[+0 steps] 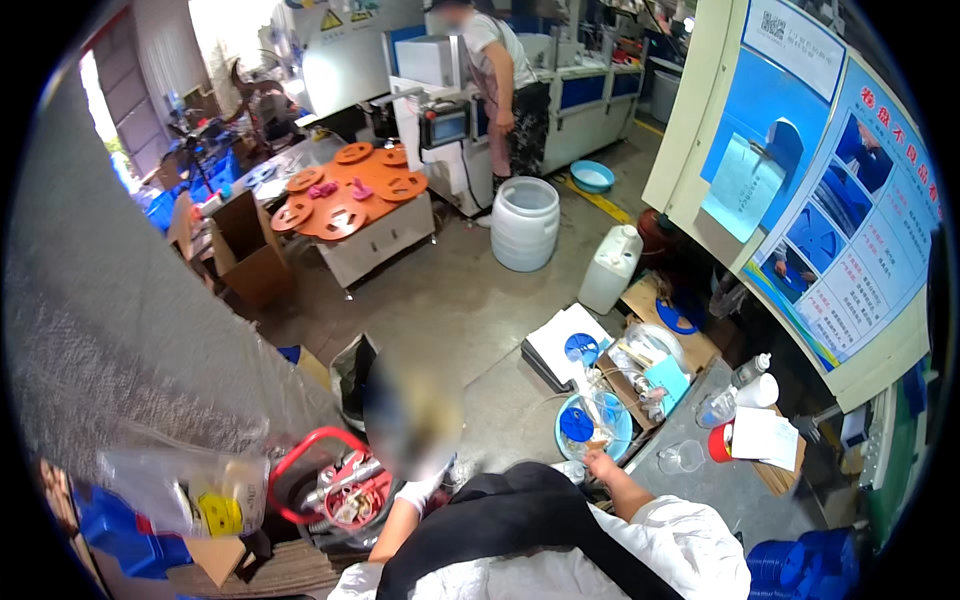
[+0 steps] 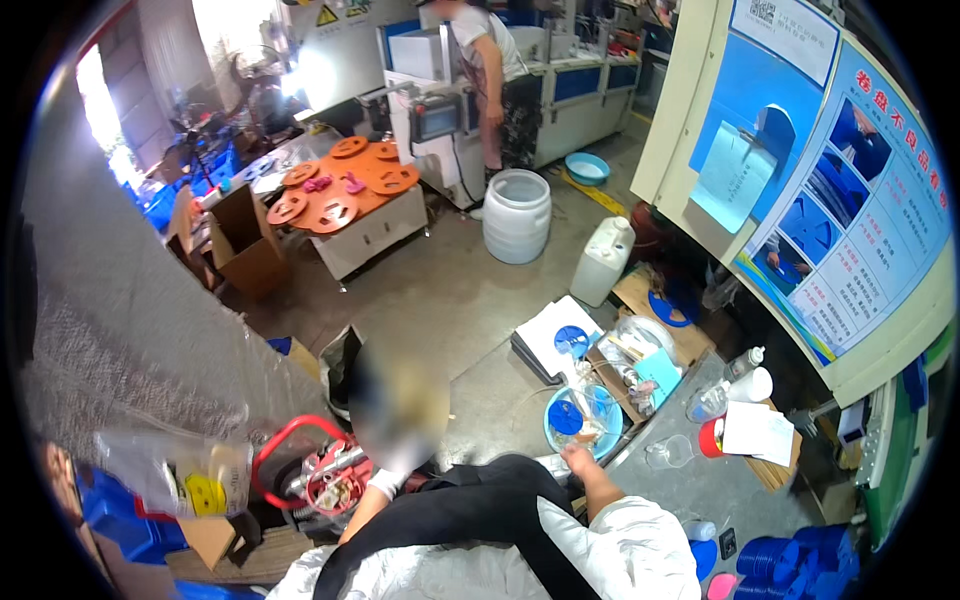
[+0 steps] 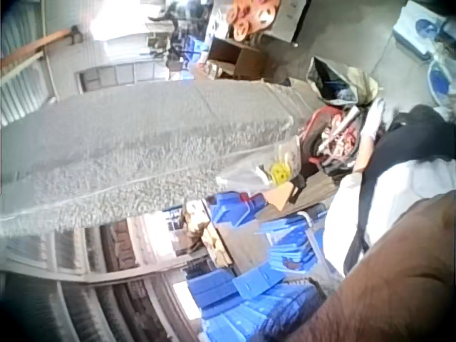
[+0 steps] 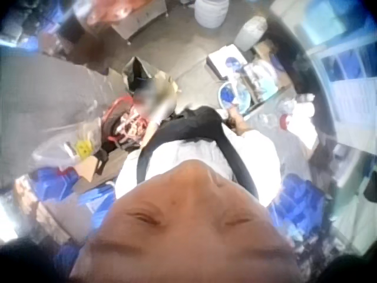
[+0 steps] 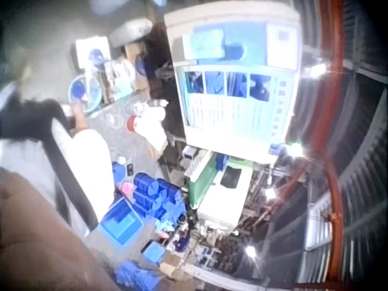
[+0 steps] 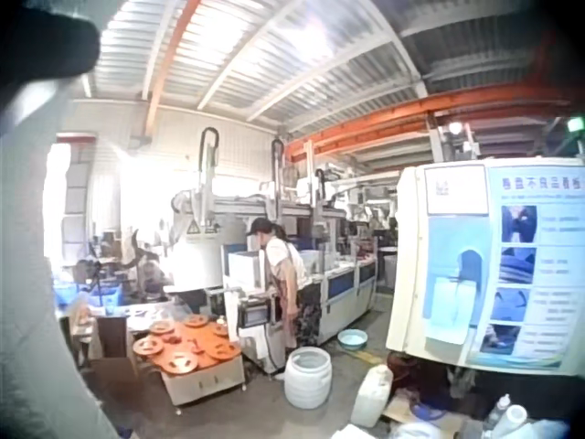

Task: The person walks through a factory floor and assists a coworker in refilling a machine's water tank. They pour a liquid from a large white container into a bucket, then pour the bucket's contents into the machine's tank. The person also opens and closes the machine's access door during the process.

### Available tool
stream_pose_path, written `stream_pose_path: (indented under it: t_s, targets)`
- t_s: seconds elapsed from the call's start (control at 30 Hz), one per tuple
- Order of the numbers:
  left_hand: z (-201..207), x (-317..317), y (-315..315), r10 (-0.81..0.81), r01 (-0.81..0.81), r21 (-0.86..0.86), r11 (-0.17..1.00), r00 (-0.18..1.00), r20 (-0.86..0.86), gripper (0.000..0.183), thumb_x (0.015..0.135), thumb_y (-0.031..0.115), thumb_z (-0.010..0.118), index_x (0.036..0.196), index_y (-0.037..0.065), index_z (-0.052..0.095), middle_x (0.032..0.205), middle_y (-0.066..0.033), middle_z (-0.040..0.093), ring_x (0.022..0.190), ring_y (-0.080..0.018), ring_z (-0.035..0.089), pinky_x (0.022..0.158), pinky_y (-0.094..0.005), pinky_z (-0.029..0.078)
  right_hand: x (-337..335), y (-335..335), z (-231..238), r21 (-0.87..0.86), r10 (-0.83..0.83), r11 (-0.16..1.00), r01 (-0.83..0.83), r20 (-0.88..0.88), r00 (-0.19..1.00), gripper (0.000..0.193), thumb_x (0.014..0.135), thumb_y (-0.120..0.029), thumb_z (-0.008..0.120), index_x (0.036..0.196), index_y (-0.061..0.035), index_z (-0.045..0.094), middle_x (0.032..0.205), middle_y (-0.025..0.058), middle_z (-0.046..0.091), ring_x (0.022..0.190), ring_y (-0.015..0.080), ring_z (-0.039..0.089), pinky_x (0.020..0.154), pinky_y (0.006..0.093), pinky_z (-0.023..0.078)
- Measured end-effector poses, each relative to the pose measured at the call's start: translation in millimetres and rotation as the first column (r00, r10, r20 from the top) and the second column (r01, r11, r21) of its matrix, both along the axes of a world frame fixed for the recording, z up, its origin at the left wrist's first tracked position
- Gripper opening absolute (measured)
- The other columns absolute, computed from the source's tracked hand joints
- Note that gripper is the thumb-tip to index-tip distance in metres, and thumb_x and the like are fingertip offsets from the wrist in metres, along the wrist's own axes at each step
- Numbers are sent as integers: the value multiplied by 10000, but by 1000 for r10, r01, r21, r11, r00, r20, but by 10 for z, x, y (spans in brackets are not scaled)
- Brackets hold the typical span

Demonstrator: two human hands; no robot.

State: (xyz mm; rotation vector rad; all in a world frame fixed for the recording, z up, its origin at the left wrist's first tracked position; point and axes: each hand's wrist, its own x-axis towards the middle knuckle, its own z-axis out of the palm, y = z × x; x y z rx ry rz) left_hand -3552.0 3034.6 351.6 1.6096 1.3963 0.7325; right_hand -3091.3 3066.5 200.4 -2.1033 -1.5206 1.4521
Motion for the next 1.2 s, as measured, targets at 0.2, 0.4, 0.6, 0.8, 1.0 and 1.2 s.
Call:
stream_pose_path:
  t_s: [0.2, 0.4, 0.6, 0.8, 1.0, 1.2]
  targets:
    - [-379, -165, 1618, 144, -71, -233, 970, 939, 312, 426, 929, 298, 515, 1256, 25, 508, 1074, -114, 628, 907, -198, 586, 835, -310, 460, -102, 724, -38, 8, -75, 997, 77, -169, 983, 335, 846, -312, 622, 1016, -25, 642, 849, 77, 655, 722, 178, 599, 686, 325, 484]
    - [-727, -680, 2479, 373, -334, -381, 862, 927, 32, 445, 932, 367, 481, 1235, 46, 538, 1034, -117, 639, 929, -188, 595, 834, -312, 457, 224, 2018, -300, -316, -38, 948, 29, -22, 999, 257, 858, -319, 576, 924, -78, 635, 719, 31, 581, 597, 160, 552, 503, 334, 421]
    - [-1614, -1336, 2248, 264, -438, -441, 784, 877, -401, 457, 877, 372, 378, 1055, 25, 615, 1067, -249, 613, 1050, -390, 556, 887, -425, 431, -43, 4219, -666, 61, -26, 998, 22, 69, 997, 294, 845, -323, 561, 907, -44, 630, 713, 85, 601, 557, 235, 556, 507, 383, 442]
    - [-2386, -1380, 2115, 136, -445, -537, 717, 844, -519, 332, 866, 313, 469, 1004, 62, 637, 1026, -216, 642, 982, -364, 608, 853, -445, 481, -1123, 5972, -108, 137, -22, 989, 59, -255, 967, 323, 870, -259, 613, 1135, -75, 592, 911, 56, 640, 722, 144, 588, 616, 302, 473]
    - [-2632, -1381, 3269, 163, -422, -581, 696, 881, -444, 294, 861, 294, 488, 971, 64, 634, 1017, -207, 644, 967, -369, 611, 845, -450, 485, -1824, 6571, -40, 70, 217, 976, -205, -353, 910, 379, 867, -277, 609, 1166, -45, 580, 907, 62, 653, 725, 142, 584, 656, 303, 481]
    - [-2280, -2074, 5449, 16, -207, -309, 928, 851, -524, 323, 856, 322, 499, 951, 32, 606, 1049, -229, 619, 981, -385, 596, 837, -464, 480, -1125, 7277, -169, -171, 285, 937, -305, -132, 949, 377, 848, -328, 579, 1125, -72, 567, 900, 67, 614, 717, 201, 595, 592, 356, 462]
